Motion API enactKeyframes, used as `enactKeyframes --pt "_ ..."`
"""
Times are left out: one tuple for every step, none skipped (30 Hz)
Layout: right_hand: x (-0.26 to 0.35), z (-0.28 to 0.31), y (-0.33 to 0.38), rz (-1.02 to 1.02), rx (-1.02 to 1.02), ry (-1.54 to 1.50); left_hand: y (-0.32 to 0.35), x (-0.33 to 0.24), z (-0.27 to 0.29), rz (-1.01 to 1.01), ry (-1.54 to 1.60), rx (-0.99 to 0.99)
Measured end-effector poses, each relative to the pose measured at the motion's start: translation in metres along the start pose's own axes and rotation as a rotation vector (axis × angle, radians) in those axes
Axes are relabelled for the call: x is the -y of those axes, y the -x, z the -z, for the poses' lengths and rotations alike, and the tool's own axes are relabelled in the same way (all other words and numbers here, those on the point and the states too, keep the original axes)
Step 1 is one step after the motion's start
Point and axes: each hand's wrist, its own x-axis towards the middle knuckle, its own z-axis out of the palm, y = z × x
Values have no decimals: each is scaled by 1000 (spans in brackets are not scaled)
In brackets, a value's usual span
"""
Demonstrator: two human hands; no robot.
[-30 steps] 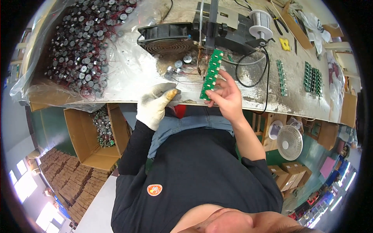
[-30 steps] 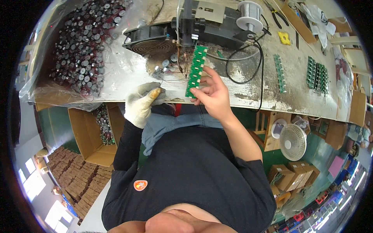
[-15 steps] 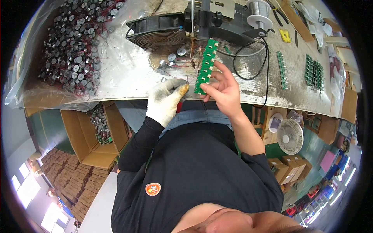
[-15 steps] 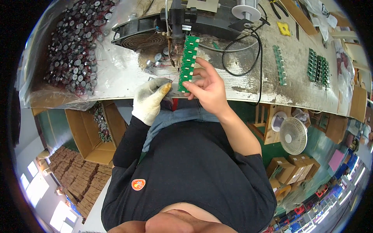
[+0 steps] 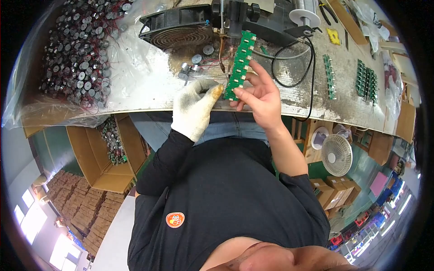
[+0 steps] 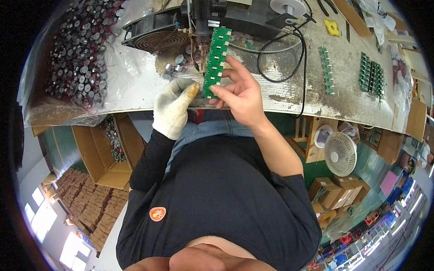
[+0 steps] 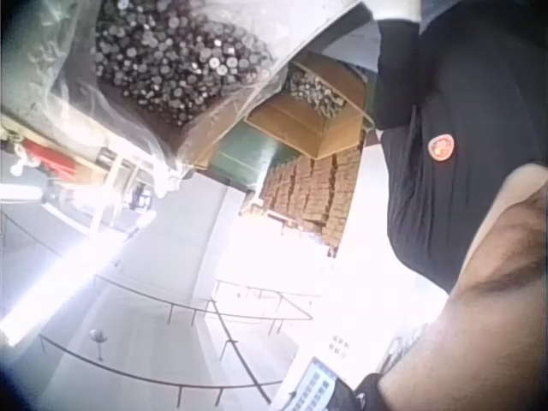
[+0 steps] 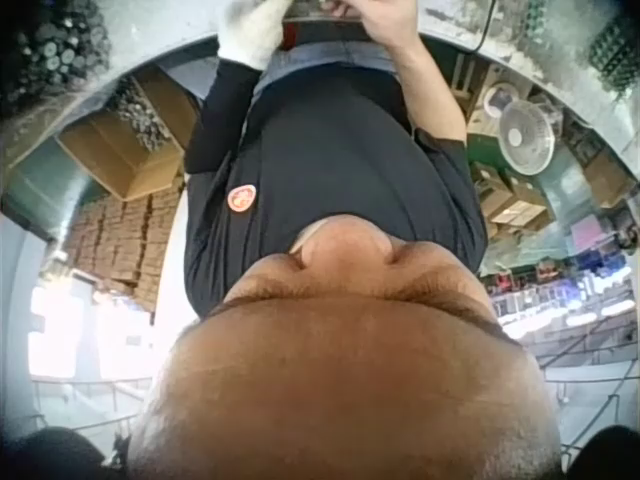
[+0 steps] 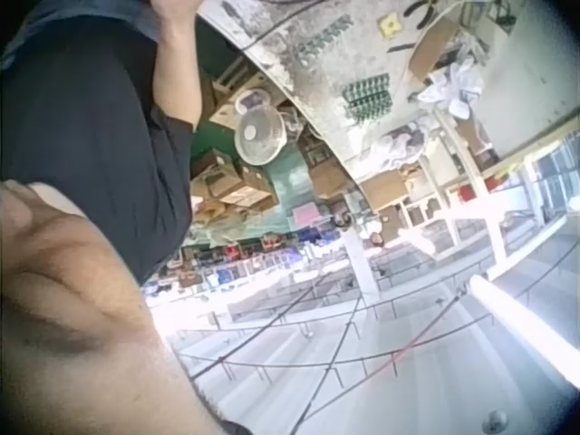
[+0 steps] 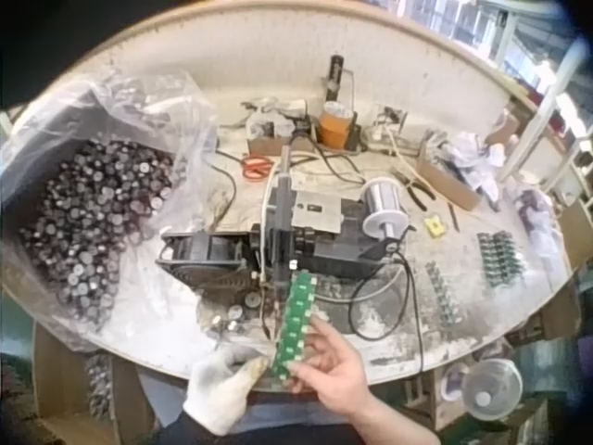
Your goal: The person solders electronic components onto a green printed circuit board using a soldering iron and solder wire.
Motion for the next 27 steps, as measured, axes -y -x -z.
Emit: enactKeyframes --pt "1 -1 0 -4 -2 -6 -1 0 0 3 -1 0" --pt "1 -1 0 -8 -3 -12 -2 0 0 49 44 5" --pt "2 0 0 -9 -7 -12 -3 1 0 95 89 14" --pt "2 1 -1 -4 -5 -15 -4 -1 -1 97 89 16" --pt "2 2 -1 1 -4 -17 -5 -3 -2 109 97 20" --pt "2 2 -1 0 -7 -18 -6 -5 -2 121 103 24" --pt "1 3 -1 9 -6 -29 -7 -3 -1 123 103 26" --pt "1 3 -1 18 -6 -38 -8 0 0 138 182 52" --pt "2 3 -1 17 -8 -39 -9 2 1 153 259 79" --pt "3 2 -2 24 -8 -43 -9 2 0 155 260 80" --pt "3 2 -2 31 -8 -47 -9 1 0 152 257 70" --pt "2 2 -3 30 -11 -45 -10 1 1 147 254 62" --pt "1 2 -4 37 -2 -50 -12 3 1 149 258 64" --pt "1 2 -5 43 7 -53 -13 5 2 142 262 63" --pt "1 2 -5 46 12 -62 -13 4 2 130 253 57" --pt "1 1 -5 51 12 -62 -12 3 3 127 245 52" --pt "2 1 -6 54 13 -63 -12 1 3 118 232 45" --pt "2 0 -7 53 10 -60 -13 2 3 113 228 45" --pt "2 0 -7 54 7 -61 -14 1 4 115 231 46" --pt "2 -1 -8 56 4 -64 -14 0 4 113 226 50" --pt "2 -1 -8 55 4 -62 -15 -1 4 111 222 52" --pt "3 -2 -9 55 3 -61 -15 -1 4 111 223 52" --pt "4 -2 -9 54 2 -61 -15 0 4 115 227 55" --pt "5 -2 -9 54 3 -61 -15 0 4 118 231 58" --pt "6 -2 -8 59 8 -56 -15 0 4 118 231 58" --pt "6 -1 -8 64 13 -51 -14 -1 3 107 229 59" --pt "6 -1 -8 66 14 -51 -14 -1 3 96 226 60"
